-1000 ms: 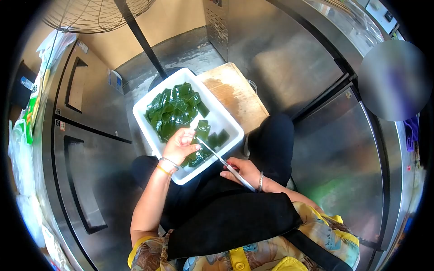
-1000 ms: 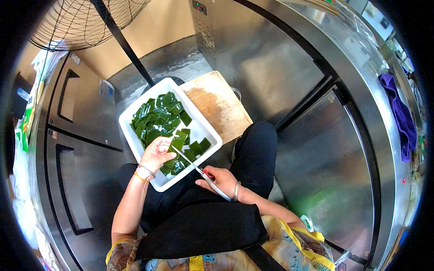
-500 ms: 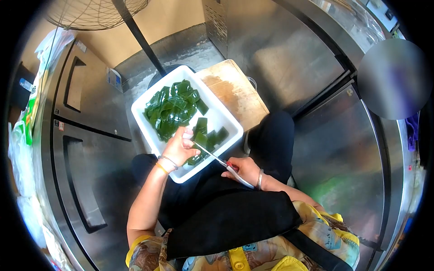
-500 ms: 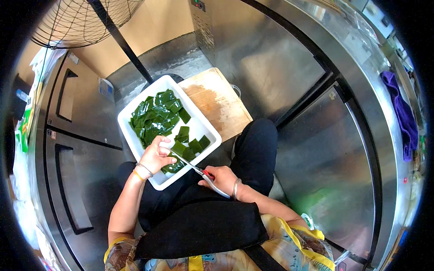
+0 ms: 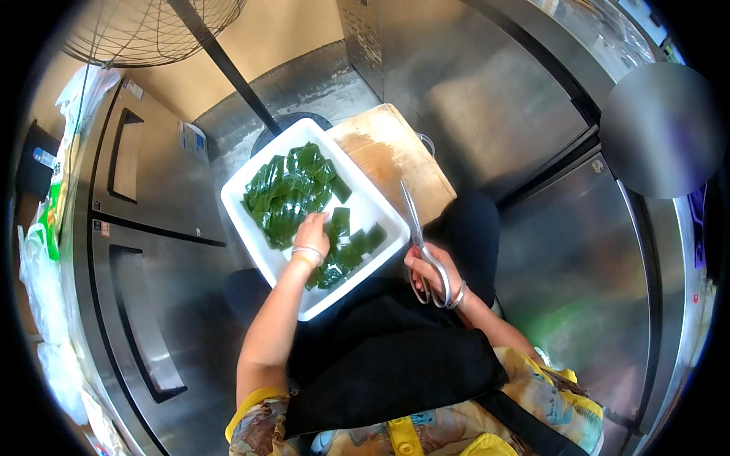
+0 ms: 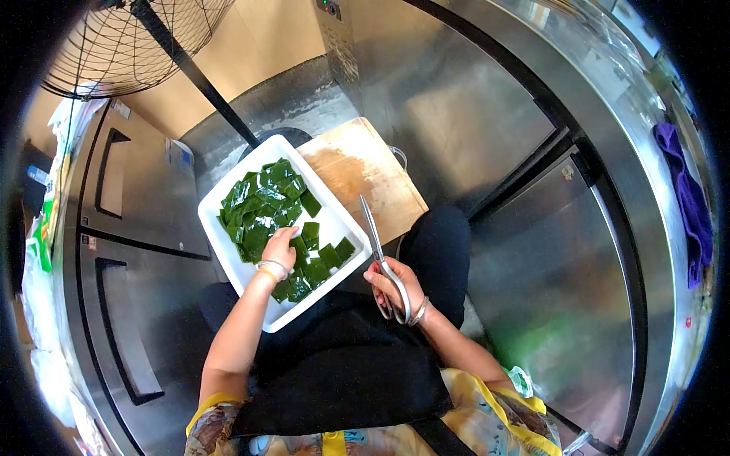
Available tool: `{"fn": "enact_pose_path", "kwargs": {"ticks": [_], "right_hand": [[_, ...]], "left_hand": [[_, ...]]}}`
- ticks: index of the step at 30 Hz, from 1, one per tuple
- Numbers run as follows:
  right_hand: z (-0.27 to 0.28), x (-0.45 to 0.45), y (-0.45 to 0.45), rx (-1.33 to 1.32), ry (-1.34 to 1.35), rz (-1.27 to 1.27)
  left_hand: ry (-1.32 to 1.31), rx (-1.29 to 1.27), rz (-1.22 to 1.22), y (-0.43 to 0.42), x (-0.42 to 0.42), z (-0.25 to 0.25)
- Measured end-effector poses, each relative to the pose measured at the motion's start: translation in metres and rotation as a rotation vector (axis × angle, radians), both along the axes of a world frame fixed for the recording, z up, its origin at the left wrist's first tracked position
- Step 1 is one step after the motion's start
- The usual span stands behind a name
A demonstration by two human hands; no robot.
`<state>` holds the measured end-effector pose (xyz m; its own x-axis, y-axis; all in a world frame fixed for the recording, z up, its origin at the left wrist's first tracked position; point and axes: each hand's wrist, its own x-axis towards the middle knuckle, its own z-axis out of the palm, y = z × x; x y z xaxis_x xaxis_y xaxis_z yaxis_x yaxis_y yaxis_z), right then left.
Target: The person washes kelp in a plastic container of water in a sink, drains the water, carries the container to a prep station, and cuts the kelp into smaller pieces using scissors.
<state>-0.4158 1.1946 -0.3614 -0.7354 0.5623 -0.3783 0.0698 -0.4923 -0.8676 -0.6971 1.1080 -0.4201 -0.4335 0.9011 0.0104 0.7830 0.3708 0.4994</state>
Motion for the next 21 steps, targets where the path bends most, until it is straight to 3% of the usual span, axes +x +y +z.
{"fn": "enact_pose_path", "kwargs": {"ticks": [3,7,9,13,17,18,21], "right_hand": [[-0.007,-0.005,0.002,0.002,0.031,0.065],[-0.015,-0.01,0.003,-0.021,0.02,0.121],[-0.014,-0.01,0.004,-0.032,0.028,0.118],[-0.014,-0.011,0.005,-0.051,0.015,0.137],[-0.013,-0.011,0.006,-0.036,0.027,0.15],[-0.015,-0.011,0.006,-0.039,0.037,0.145],[-0.017,-0.011,0.005,-0.049,0.035,0.138]], "left_hand": [[0.06,-0.056,-0.049,0.014,0.019,0.0],[-0.176,-0.133,-0.341,0.011,0.037,0.013],[-0.155,-0.151,-0.347,0.013,0.034,0.023],[-0.034,0.251,-0.067,0.041,0.006,0.024],[0.205,0.334,0.138,0.087,-0.031,0.018],[0.203,0.337,0.132,0.095,-0.033,0.018],[0.285,-0.052,0.231,0.106,-0.032,0.018]]}}
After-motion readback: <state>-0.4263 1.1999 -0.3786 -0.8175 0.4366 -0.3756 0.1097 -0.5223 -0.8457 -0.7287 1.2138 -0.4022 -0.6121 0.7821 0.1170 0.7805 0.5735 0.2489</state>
